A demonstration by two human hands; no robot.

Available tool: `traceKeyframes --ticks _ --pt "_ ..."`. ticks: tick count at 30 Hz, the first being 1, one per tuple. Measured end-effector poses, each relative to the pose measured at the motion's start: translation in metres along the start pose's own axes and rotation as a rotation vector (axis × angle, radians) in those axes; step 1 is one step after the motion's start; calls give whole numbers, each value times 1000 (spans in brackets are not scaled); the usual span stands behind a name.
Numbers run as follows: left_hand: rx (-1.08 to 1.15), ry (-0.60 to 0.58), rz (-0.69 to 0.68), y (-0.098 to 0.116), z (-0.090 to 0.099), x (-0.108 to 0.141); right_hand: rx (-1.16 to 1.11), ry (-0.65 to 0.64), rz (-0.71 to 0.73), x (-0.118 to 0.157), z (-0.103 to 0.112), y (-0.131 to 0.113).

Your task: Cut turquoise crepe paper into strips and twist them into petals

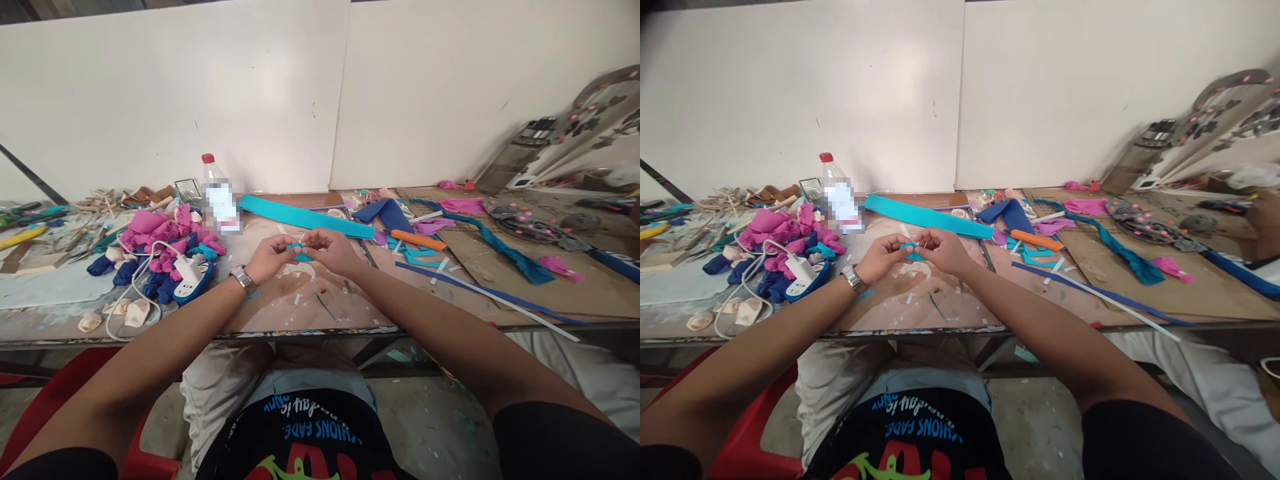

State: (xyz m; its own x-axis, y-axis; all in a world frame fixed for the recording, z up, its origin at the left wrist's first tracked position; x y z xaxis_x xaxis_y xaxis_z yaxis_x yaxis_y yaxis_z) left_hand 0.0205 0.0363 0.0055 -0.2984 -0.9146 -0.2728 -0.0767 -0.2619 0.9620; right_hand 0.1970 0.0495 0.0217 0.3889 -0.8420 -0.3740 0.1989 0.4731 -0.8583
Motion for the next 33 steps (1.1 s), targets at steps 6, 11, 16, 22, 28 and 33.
traceKeyframes --ticks 6,11,16,22,28,33 --pt "-26 -14 4 -1 -2 0 53 -37 56 2 -2 -7" --pt "-28 32 6 -1 2 -1 72 -34 85 3 -1 -7" --pt "88 73 51 -3 5 -2 189 -89 272 3 3 -14" --pt "146 96 67 -6 7 -4 259 -144 371 4 3 -19" --pt "91 79 75 -6 6 -3 308 -168 364 3 5 -18" --pt "26 62 76 -3 5 -1 329 -213 392 2 6 -18"
Point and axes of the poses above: each hand's wrist, its own x-axis away from the middle knuckle, its own z-axis out of the back of the hand, y = z × x, the point moved 4 cm from there along -x, towards the middle knuckle, and after that the axes turned 4 degrees about -z, right-handed, at the moved point
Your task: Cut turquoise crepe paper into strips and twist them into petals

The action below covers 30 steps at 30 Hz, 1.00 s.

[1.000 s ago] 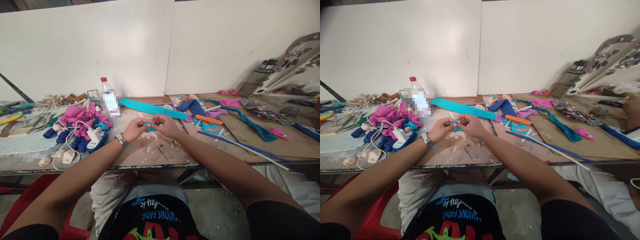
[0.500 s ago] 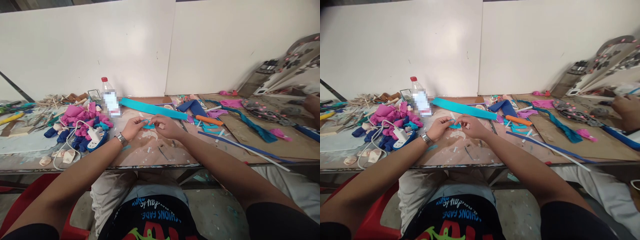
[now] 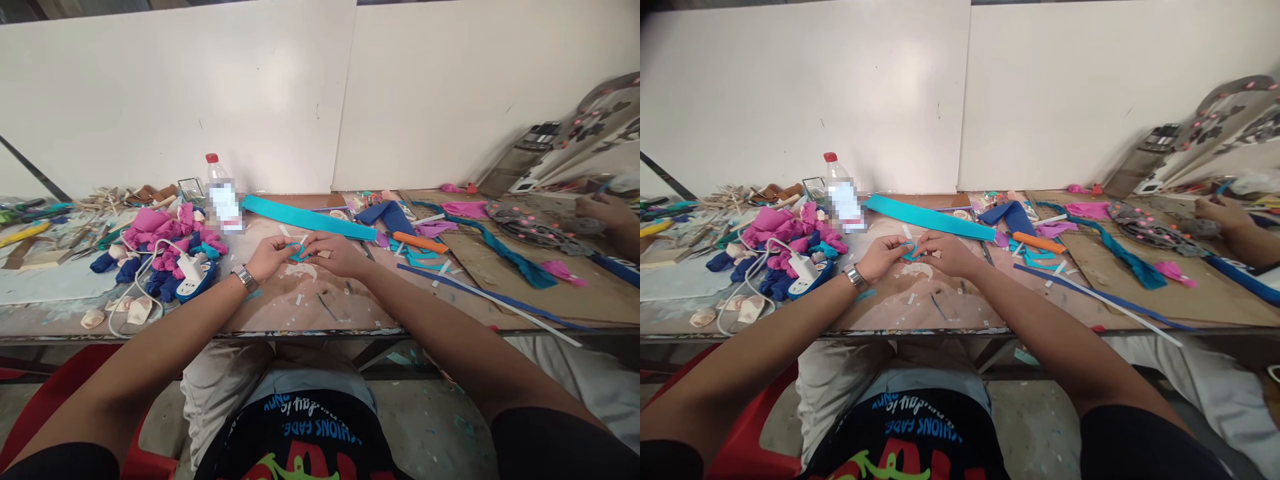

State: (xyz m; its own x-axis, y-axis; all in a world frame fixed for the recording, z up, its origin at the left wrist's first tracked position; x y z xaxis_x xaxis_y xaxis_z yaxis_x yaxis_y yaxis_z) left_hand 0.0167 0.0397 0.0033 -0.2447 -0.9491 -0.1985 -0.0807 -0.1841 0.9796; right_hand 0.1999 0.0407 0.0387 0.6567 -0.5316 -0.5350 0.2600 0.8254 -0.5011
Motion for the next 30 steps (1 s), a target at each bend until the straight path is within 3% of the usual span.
traceKeyframes --ticks 4,12,23,30 --pt "-67 -23 -21 3 -1 1 -7 -14 -35 0 -1 0" --pt "-192 -72 -87 3 -2 1 -112 27 -301 3 -9 10" --pt "-90 -23 -40 6 1 -1 -88 18 -103 -1 2 -1" --pt "-118 -25 -46 6 1 0 -99 56 -258 1 -2 6"
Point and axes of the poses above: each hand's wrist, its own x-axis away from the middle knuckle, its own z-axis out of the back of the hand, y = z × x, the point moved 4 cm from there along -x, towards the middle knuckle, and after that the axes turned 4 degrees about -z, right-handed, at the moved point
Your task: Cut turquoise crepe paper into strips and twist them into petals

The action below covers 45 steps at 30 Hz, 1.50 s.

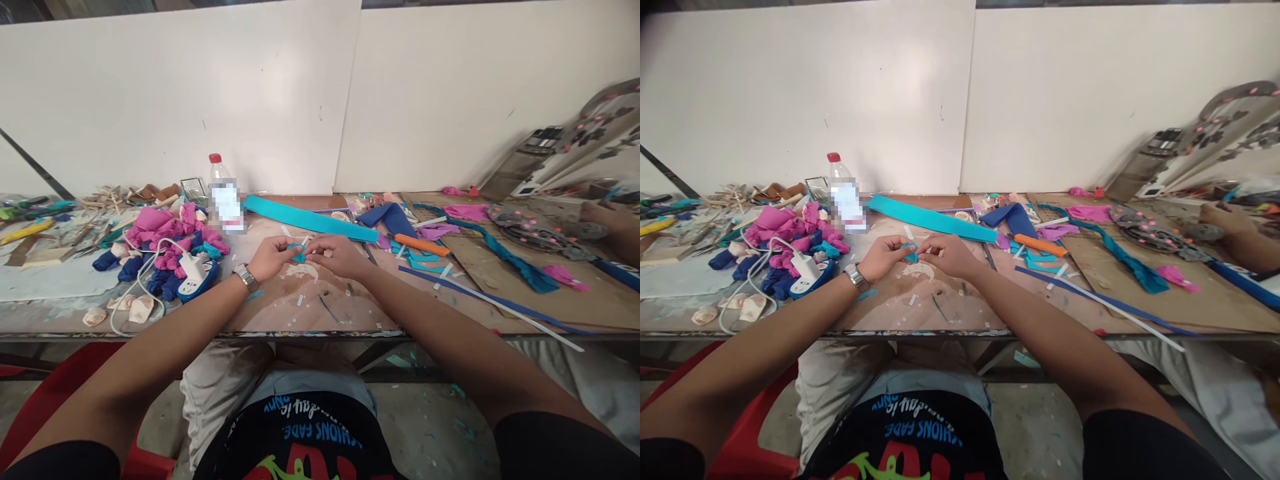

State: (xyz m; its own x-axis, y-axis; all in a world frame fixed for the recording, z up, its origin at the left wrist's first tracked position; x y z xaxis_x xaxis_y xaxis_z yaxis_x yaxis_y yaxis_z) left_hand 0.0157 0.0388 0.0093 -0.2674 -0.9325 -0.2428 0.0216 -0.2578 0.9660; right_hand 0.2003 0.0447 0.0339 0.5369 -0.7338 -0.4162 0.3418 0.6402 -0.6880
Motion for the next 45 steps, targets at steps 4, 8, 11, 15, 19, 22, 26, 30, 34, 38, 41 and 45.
traceKeyframes --ticks 4,8,11,15,19,22,26,30,34,38,41,45 --pt "-14 -2 -16 0 -1 0 -20 53 -82 1 -2 4" --pt "-31 5 -30 0 -1 0 -47 59 -78 1 -3 6" --pt "-46 -3 -40 1 -1 1 -105 54 -85 1 -5 8" --pt "-67 -14 -46 2 -2 2 -203 41 -115 1 -9 9" --pt "-72 -16 -40 0 -2 1 -260 32 -139 0 -10 7" --pt "-76 -19 -49 -1 -2 1 -246 37 -154 -1 -10 9" --pt "-59 -6 -40 -1 -1 0 -221 78 -158 -1 -9 15" --pt "11 10 -25 0 0 1 -265 95 -126 0 -10 16" --pt "42 27 -39 2 0 1 -272 96 -109 0 -10 14" --pt "-4 15 -77 6 -1 1 -259 106 -90 0 -10 12" --pt "-53 18 -120 10 -1 2 -274 119 -86 0 -10 12" --pt "-90 13 -146 11 -1 2 -288 117 -96 -1 -11 16"
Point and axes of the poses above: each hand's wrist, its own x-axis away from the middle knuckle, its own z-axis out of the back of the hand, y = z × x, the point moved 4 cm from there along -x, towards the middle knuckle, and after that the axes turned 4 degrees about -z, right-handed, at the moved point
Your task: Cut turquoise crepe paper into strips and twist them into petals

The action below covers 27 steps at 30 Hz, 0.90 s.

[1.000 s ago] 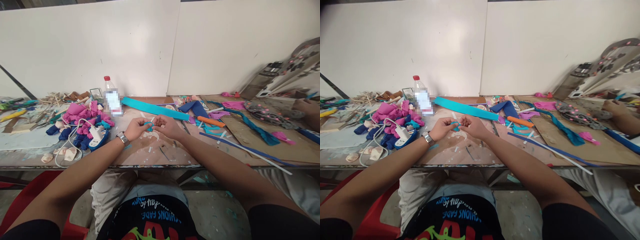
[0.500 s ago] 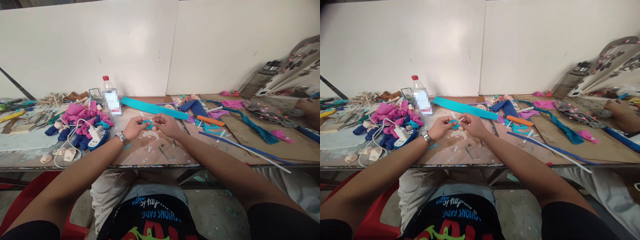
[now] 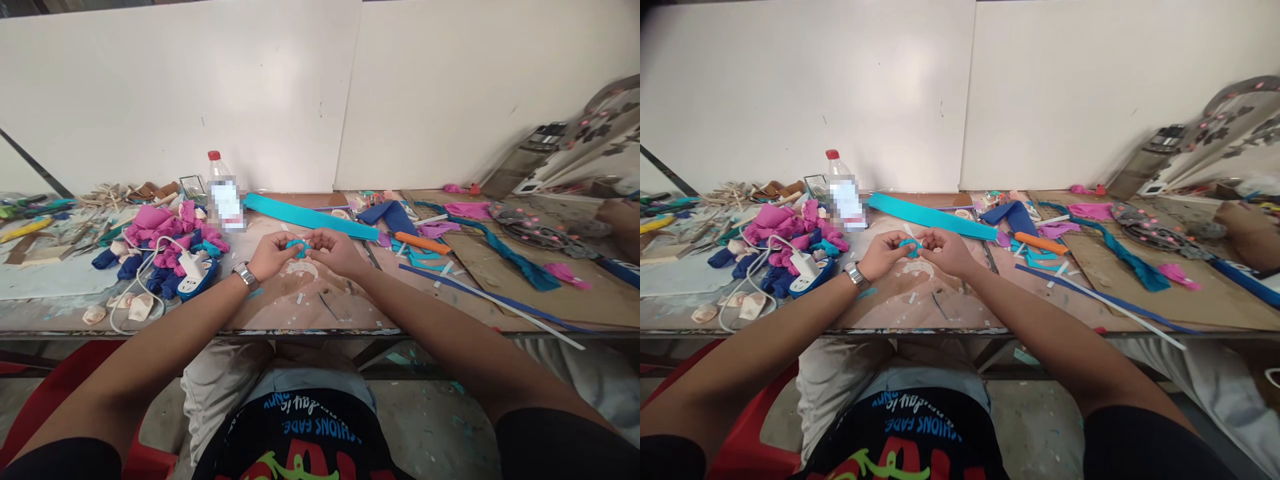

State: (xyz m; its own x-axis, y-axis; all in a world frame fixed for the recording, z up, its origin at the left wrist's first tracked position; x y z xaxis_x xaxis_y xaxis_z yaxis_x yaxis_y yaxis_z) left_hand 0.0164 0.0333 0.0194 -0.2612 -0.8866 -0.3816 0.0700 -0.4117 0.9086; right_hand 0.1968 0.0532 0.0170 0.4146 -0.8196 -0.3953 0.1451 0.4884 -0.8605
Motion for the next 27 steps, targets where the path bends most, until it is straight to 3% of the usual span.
traceKeyframes --ticks 11,23,27 --pt "71 8 11 -5 -2 0 4 8 -99 1 1 0" --pt "246 -25 84 -11 -6 0 126 56 18 2 0 -6" --pt "316 -62 58 -7 -7 0 109 112 -9 0 2 0"
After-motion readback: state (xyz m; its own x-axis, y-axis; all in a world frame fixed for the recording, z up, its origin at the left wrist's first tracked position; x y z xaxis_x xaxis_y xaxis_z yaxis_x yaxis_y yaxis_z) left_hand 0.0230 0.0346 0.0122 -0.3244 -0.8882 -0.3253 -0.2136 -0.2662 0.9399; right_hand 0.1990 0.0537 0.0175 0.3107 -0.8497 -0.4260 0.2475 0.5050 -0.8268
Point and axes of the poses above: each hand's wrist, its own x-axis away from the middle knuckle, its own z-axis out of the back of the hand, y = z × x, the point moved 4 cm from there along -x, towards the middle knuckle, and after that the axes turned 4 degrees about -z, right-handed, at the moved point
